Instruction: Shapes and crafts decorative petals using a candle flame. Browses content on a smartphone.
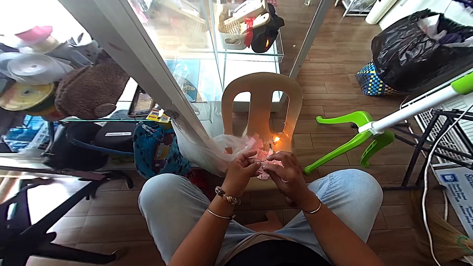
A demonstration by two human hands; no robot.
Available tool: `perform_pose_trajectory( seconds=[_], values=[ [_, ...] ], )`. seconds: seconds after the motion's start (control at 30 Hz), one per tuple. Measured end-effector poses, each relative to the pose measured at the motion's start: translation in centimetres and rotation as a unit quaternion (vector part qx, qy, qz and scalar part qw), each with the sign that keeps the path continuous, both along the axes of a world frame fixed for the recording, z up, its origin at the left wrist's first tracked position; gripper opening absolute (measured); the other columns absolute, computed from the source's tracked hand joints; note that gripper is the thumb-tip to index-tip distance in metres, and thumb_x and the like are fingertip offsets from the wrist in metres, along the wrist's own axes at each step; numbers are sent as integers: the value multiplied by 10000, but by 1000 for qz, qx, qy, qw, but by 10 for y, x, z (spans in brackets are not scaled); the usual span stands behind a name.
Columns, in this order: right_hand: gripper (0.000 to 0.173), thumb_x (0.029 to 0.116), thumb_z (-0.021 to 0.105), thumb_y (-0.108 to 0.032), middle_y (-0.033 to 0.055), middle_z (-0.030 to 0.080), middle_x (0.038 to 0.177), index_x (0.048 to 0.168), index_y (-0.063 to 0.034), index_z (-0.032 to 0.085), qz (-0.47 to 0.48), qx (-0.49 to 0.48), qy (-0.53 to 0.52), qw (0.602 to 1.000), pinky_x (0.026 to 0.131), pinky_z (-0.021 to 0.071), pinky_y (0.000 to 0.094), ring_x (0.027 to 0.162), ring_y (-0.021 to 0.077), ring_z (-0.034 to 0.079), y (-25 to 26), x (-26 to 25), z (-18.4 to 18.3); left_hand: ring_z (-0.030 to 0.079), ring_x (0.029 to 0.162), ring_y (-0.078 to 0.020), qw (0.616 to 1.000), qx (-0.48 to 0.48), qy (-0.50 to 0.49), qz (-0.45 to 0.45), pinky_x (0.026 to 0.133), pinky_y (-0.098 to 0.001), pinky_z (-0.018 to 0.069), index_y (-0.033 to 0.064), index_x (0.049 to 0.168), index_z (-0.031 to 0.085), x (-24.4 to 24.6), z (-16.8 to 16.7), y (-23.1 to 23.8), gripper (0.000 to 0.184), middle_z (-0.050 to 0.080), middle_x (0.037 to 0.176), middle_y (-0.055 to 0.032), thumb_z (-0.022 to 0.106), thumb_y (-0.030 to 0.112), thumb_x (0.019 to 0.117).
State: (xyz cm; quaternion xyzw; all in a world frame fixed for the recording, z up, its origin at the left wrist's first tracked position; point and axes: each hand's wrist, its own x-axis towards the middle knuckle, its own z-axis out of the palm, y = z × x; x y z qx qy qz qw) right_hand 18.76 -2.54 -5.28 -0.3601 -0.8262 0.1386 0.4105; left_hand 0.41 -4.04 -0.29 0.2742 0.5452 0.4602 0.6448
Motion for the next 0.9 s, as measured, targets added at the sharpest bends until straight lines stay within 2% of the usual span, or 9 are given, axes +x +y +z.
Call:
perform_pose_trajectory(
  seconds=[0.07, 0.13, 0.27, 0.53, 0.67, 0.73, 0.9],
  values=[
    [183, 1001, 651, -251, 67, 687, 1172, 1017, -136, 793, 7, -68, 45, 997, 1026, 457, 405, 1162, 210, 586, -1, -3, 1, 689, 759, -129, 999, 32, 41, -12, 711, -265, 595, -29, 1325, 546, 0, -2, -1, 421, 700, 920, -83, 664, -86, 925],
    [167, 964, 691, -224, 79, 671, 1157, 999, -98, 796, 2, -132, 102, 986, 993, 485, 335, 1119, 172, 588, -3, -6, 3, 686, 757, -122, 996, 55, 66, -22, 720, -261, 594, -20, 1328, 551, 0, -2, -1, 436, 703, 910, -72, 678, -81, 916],
    [129, 908, 740, -181, 83, 672, 1145, 961, -78, 797, -19, -207, 168, 964, 967, 513, 271, 1116, 130, 605, -6, -10, 6, 688, 761, -92, 986, 111, 115, -52, 729, -244, 591, -18, 1301, 576, -2, -9, -2, 416, 720, 914, -41, 698, -48, 904],
    [116, 893, 755, -160, 83, 662, 1132, 935, -54, 776, -28, -218, 193, 956, 930, 525, 215, 1093, 94, 611, -11, -11, 5, 664, 744, -61, 978, 144, 125, -86, 720, -217, 571, -5, 1236, 598, -2, -11, -3, 351, 703, 886, -14, 677, -35, 895],
    [255, 907, 756, -204, 109, 632, 1228, 1092, -30, 747, -28, -223, 181, 957, 946, 528, 239, 1154, 127, 599, -11, -9, 6, 650, 733, -45, 975, 139, 132, -114, 712, -202, 560, -2, 1226, 595, -5, -7, -3, 341, 693, 875, 1, 667, -29, 893],
    [284, 916, 752, -228, 120, 631, 1253, 1124, -36, 754, -29, -224, 166, 960, 972, 528, 271, 1170, 151, 599, -11, -8, 6, 646, 724, -38, 973, 141, 137, -121, 701, -192, 551, -1, 1242, 583, -6, -6, -3, 365, 694, 868, 7, 667, -25, 887],
    [136, 925, 742, -222, 100, 655, 1190, 956, -102, 796, -17, -186, 133, 973, 1001, 481, 287, 1145, 149, 586, -11, -7, 5, 637, 699, -35, 970, 136, 153, -134, 696, -194, 547, 14, 1304, 534, -8, -6, -2, 446, 688, 839, 13, 677, -22, 883]
  ],
)
